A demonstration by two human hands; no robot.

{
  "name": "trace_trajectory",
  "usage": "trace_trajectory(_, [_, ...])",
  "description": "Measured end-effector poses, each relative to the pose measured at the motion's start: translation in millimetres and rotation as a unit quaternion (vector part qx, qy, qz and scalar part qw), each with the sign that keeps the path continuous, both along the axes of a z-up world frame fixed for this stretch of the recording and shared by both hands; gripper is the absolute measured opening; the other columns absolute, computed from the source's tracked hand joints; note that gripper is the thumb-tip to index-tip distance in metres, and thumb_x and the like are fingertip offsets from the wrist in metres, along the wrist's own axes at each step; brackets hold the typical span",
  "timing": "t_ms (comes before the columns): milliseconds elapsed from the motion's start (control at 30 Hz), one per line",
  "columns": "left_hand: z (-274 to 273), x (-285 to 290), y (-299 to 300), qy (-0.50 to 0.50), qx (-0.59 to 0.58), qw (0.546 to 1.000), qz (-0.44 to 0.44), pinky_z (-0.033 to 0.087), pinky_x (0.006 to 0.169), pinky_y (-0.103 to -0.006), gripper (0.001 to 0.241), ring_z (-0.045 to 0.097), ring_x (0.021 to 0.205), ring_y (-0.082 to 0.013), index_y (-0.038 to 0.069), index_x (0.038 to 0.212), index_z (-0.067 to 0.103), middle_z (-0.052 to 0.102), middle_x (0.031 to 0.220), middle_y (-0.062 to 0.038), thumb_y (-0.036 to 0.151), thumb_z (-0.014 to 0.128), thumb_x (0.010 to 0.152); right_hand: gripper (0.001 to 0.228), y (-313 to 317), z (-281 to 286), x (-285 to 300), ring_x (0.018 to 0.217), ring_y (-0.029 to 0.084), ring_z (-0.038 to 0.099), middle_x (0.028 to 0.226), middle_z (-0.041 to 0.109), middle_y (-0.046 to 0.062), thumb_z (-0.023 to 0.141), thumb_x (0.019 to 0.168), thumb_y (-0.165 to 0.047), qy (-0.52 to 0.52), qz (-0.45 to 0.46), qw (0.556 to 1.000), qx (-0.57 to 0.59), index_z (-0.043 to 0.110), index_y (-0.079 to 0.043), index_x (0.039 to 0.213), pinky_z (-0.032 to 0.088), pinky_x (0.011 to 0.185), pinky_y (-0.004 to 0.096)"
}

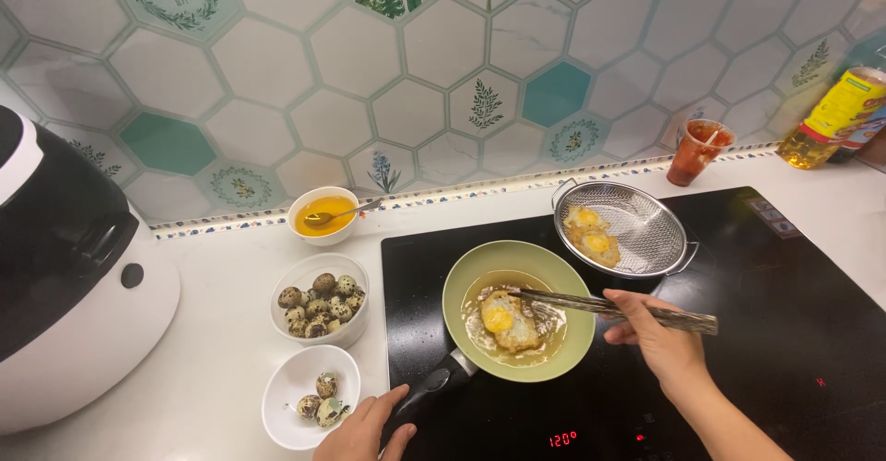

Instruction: Frying several quail eggs in a small pan with oil on an induction cooktop.

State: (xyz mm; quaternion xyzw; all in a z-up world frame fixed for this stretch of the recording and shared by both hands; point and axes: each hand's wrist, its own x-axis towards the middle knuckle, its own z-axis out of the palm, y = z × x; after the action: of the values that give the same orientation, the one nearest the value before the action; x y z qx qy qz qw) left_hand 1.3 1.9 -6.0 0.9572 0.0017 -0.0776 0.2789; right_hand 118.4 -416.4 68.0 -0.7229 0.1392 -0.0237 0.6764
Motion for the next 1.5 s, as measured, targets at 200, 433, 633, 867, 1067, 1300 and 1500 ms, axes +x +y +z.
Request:
trace_trajectory(200, [-7.5,5.2,4.6,-0.009,-0.005,1.0,-0.022,0.056,0.091,-0.0341,0.065,0.072,0.103,-0.0197,0.031,0.147,0.054,0.067,0.113,-0.006,0.044,0.074,0.086,0.04,12.2,-1.4,8.5,0.066,0.015,0.069,0.079,0.076,0.01,0.066,0.093,-0.036,-0.079,0.081,0.985,-0.131,0.078,0.001,0.103,0.057,0.064,0.031])
trace_trajectory(433, [-24.0,11.9,11.5,0.025,-0.014,0.998,-0.052,0.057,0.093,-0.0338,0.068,0.072,0.099,-0.0206,0.026,0.15,0.051,0.065,0.107,-0.009,0.045,0.074,0.088,0.053,7.2,-18.4,26.0,0.055,0.019,0.062,0.065,0.066,0.014,0.052,0.105,-0.04,-0.119,0.018,0.992,-0.037,0.069,0.007,0.091,0.053,0.056,0.033])
trace_trajectory(633, [-3.6,12.8,-2.8,-0.142,0.026,0.987,-0.071,0.055,0.084,-0.0407,0.067,0.066,0.1,-0.0284,0.023,0.136,0.065,0.064,0.11,-0.009,0.037,0.085,0.074,0.059,-0.9,2.1,21.9,0.053,0.024,0.06,0.066,0.062,0.017,0.048,0.106,-0.047,-0.103,-0.046,0.992,0.057,0.063,0.008,0.089,0.058,0.055,0.039])
trace_trajectory(867, [36.1,10.4,-72.9,-0.37,-0.016,0.924,-0.098,0.052,0.078,-0.0405,0.034,0.065,0.097,-0.0234,0.023,0.098,0.079,0.066,0.097,0.001,0.026,0.086,0.065,0.061,-3.4,39.9,8.6,0.057,0.025,0.066,0.066,0.064,0.018,0.044,0.107,-0.049,-0.143,-0.035,0.988,0.05,0.061,0.007,0.089,0.055,0.057,0.038])
trace_trajectory(1067, [-6.5,15.6,-158.2,-0.432,-0.05,0.855,-0.283,0.044,0.07,-0.0349,0.022,0.059,0.087,-0.0193,0.027,0.092,0.076,0.056,0.087,0.003,0.035,0.084,0.073,0.059,-7.4,50.3,7.1,0.056,0.024,0.064,0.067,0.064,0.017,0.046,0.106,-0.05,-0.176,-0.034,0.983,0.048,0.06,0.005,0.09,0.062,0.063,0.038])
trace_trajectory(1300, [-42.1,18.5,-152.6,-0.419,-0.021,0.826,-0.376,0.038,0.065,-0.0305,0.007,0.055,0.079,-0.0151,0.033,0.093,0.077,0.053,0.08,0.005,0.034,0.072,0.089,0.059,-17.0,59.2,1.9,0.054,0.023,0.065,0.067,0.063,0.016,0.047,0.104,-0.05,-0.17,-0.032,0.984,0.037,0.061,0.004,0.087,0.064,0.064,0.041])
trace_trajectory(1500, [-95.9,1.9,-129.4,-0.342,0.011,0.875,-0.343,0.034,0.057,-0.0293,0.024,0.05,0.062,-0.0127,0.017,0.077,0.07,0.049,0.067,0.002,0.03,0.072,0.097,0.06,-14.7,53.9,1.0,0.054,0.021,0.064,0.067,0.063,0.015,0.046,0.105,-0.052,-0.169,-0.028,0.984,0.042,0.061,0.004,0.087,0.065,0.066,0.042])
